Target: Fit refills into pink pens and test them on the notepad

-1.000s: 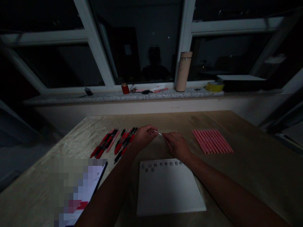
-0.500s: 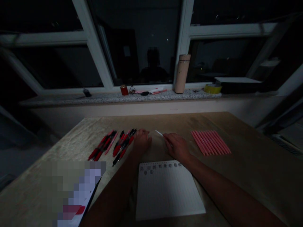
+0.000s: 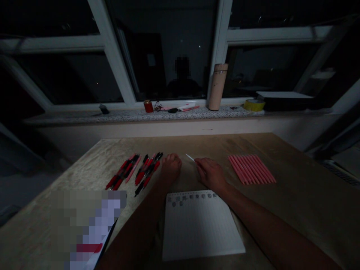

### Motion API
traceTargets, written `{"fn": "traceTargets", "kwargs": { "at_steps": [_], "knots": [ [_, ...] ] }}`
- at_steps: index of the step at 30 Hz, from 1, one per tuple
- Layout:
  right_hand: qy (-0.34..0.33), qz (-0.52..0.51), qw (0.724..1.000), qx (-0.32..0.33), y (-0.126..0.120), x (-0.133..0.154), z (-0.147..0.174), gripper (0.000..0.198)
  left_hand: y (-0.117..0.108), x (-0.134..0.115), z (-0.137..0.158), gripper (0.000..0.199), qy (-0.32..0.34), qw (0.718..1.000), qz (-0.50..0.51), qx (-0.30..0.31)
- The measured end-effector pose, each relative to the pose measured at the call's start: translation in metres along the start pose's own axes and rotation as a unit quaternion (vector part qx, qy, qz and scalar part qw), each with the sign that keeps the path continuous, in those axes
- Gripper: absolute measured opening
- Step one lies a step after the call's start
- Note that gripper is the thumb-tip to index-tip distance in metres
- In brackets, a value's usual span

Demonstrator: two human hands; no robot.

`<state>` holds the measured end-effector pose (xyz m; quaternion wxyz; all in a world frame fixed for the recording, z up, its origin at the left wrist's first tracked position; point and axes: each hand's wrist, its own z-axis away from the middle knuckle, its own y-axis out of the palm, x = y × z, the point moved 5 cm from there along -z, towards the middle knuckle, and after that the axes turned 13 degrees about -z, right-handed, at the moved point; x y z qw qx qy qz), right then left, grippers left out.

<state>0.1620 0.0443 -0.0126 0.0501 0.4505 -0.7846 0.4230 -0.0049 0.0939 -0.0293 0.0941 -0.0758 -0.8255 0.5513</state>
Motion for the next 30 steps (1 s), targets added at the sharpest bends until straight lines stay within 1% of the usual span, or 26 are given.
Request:
{"fn": "traceTargets", "kwargs": {
  "at_steps": [2,4,5,7,9,10,12,15,20,30],
  "knots": [
    [0.001,-0.001,1.0,-0.002,0.001,-0.001,0.001,0.026,-0.006,-0.002,-0.001,0.016,0.005,0.998,0.058,-0.017],
    [0.002,0.0,1.0,0.0,0.001,-0.002,0.001,0.026,-0.014,-0.003,-0.003,0.017,-0.001,0.986,0.162,-0.041],
    [0.005,0.003,1.0,0.003,0.001,-0.003,0.001,0.026,-0.017,-0.001,-0.005,0.018,-0.015,0.973,0.225,-0.049],
    [0.016,0.016,1.0,0.007,0.0,-0.003,0.001,0.027,-0.02,0.004,-0.007,0.02,-0.06,0.935,0.344,-0.056],
    [0.038,0.041,0.998,0.013,-0.001,-0.004,0.0,0.028,-0.018,0.008,-0.008,0.024,-0.101,0.899,0.423,-0.056],
    [0.05,0.057,0.997,0.016,-0.002,-0.004,0.0,0.028,-0.016,0.01,-0.008,0.025,-0.112,0.887,0.444,-0.055],
    [0.076,0.089,0.993,0.027,-0.003,-0.004,-0.001,0.03,-0.014,0.011,-0.008,0.025,-0.119,0.877,0.462,-0.054],
    [0.101,0.126,0.986,0.047,-0.004,-0.003,-0.001,0.031,-0.013,0.01,-0.006,0.023,-0.115,0.88,0.457,-0.054],
    [0.109,0.145,0.98,0.078,-0.003,-0.002,-0.001,0.032,-0.016,0.008,-0.005,0.02,-0.098,0.893,0.433,-0.068],
    [0.128,0.153,0.975,0.102,-0.002,-0.001,-0.002,0.033,-0.019,0.005,-0.004,0.018,-0.079,0.898,0.428,-0.06]
  ]
}}
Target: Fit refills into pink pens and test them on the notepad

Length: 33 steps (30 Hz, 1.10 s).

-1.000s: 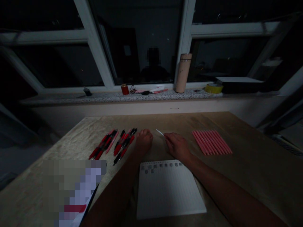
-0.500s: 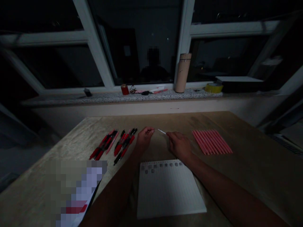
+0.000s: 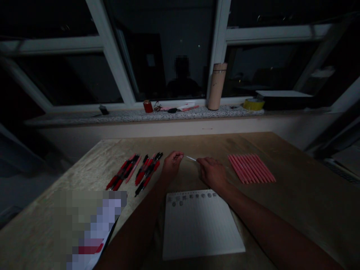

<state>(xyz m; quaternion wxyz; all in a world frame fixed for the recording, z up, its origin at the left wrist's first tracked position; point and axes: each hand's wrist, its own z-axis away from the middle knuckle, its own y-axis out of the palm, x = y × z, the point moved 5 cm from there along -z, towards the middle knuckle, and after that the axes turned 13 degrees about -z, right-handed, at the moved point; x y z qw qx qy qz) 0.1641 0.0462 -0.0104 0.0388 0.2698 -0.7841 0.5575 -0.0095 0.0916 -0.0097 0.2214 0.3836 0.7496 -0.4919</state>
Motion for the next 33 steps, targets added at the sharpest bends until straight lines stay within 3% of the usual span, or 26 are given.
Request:
{"fn": "traceTargets", "kwargs": {
  "at_steps": [10,18,23,27,33],
  "knots": [
    [-0.02,-0.012,1.0,0.003,0.002,0.001,0.0,0.033,0.003,-0.013,0.002,0.017,0.121,0.988,-0.09,0.012],
    [-0.036,-0.023,0.999,-0.003,0.002,0.002,0.001,0.031,0.007,-0.01,0.003,0.018,0.093,0.993,-0.071,0.025],
    [-0.035,-0.033,0.999,-0.01,0.002,0.001,0.0,0.03,0.009,-0.004,0.003,0.037,0.066,0.997,-0.042,0.019],
    [-0.034,-0.041,0.998,-0.019,0.001,0.001,0.0,0.03,0.006,0.001,0.003,0.038,0.065,0.982,-0.175,0.011],
    [-0.029,-0.055,0.998,-0.025,-0.001,0.002,0.001,0.031,-0.004,0.006,0.006,0.039,0.001,0.902,-0.431,0.021]
  ]
}}
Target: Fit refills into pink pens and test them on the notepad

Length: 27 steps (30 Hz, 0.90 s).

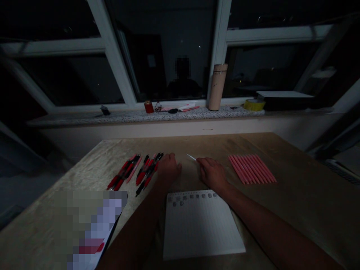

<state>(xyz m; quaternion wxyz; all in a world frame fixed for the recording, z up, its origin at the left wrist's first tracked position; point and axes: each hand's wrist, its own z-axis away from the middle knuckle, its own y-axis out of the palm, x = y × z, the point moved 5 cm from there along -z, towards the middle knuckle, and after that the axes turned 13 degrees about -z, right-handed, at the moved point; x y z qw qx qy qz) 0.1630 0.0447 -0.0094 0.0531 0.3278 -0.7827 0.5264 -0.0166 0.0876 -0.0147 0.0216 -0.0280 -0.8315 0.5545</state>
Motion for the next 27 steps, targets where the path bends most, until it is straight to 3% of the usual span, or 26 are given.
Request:
{"fn": "traceTargets", "kwargs": {
  "at_steps": [6,9,12,17,21,24,27],
  "knots": [
    [-0.005,0.0,1.0,-0.003,0.0,-0.001,0.0,0.031,0.007,0.004,0.001,0.031,0.001,0.997,-0.055,0.055],
    [-0.007,0.0,1.0,-0.004,0.0,-0.001,0.0,0.03,0.008,0.002,-0.002,0.037,0.021,0.999,0.028,0.03],
    [-0.004,0.006,1.0,-0.008,0.0,0.0,0.0,0.03,0.003,-0.002,-0.003,0.033,0.046,0.981,0.19,-0.013],
    [0.008,0.01,1.0,-0.008,0.001,-0.002,0.0,0.03,0.001,0.006,-0.004,0.025,0.0,0.911,0.411,-0.038],
    [0.007,0.008,1.0,-0.001,0.001,-0.002,0.0,0.03,0.011,0.018,-0.008,0.028,-0.081,0.811,0.58,-0.015],
    [-0.003,0.005,1.0,0.005,0.001,-0.001,0.0,0.031,0.018,0.022,-0.011,0.029,-0.122,0.752,0.648,0.0],
    [-0.015,-0.002,1.0,0.011,0.002,0.0,0.0,0.031,0.021,0.021,-0.012,0.027,-0.12,0.725,0.678,0.005]
  ]
}}
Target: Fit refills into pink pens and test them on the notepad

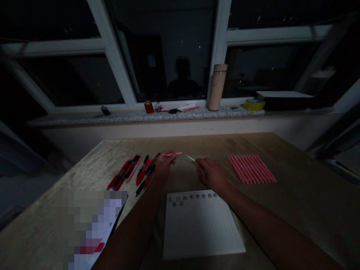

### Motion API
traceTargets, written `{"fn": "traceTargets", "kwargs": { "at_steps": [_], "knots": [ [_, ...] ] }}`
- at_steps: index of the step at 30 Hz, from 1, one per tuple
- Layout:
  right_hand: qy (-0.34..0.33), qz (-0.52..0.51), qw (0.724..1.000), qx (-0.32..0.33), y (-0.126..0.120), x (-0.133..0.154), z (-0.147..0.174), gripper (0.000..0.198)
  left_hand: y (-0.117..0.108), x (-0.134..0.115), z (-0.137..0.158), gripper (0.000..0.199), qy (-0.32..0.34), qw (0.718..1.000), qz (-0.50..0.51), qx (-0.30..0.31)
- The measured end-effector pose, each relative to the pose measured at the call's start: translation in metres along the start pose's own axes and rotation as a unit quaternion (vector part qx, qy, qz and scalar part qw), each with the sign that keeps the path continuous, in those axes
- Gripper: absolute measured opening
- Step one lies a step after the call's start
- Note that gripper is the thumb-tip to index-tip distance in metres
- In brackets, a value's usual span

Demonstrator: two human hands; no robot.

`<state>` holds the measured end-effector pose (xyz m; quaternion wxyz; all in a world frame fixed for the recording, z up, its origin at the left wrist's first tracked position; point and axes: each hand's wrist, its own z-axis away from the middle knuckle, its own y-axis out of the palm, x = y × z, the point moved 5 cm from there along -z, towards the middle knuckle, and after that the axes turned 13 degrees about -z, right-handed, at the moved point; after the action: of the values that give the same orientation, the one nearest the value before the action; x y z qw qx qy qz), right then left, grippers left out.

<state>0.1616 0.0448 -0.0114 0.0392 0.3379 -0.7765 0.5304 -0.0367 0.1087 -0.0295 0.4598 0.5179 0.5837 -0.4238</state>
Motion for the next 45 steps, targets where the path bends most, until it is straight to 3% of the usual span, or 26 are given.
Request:
{"fn": "traceTargets", "kwargs": {
  "at_steps": [18,34,45],
  "knots": [
    [-0.031,-0.015,0.999,0.007,0.004,0.0,0.0,0.031,0.005,0.01,-0.001,0.027,0.002,0.999,0.012,0.033],
    [-0.058,-0.055,0.996,-0.026,0.005,0.001,0.0,0.03,0.028,-0.005,0.019,0.034,-0.031,0.992,-0.04,0.115],
    [-0.092,-0.082,0.991,-0.046,0.006,-0.001,0.001,0.029,0.032,-0.008,0.02,0.031,-0.006,0.993,-0.041,0.111]
  ]
}}
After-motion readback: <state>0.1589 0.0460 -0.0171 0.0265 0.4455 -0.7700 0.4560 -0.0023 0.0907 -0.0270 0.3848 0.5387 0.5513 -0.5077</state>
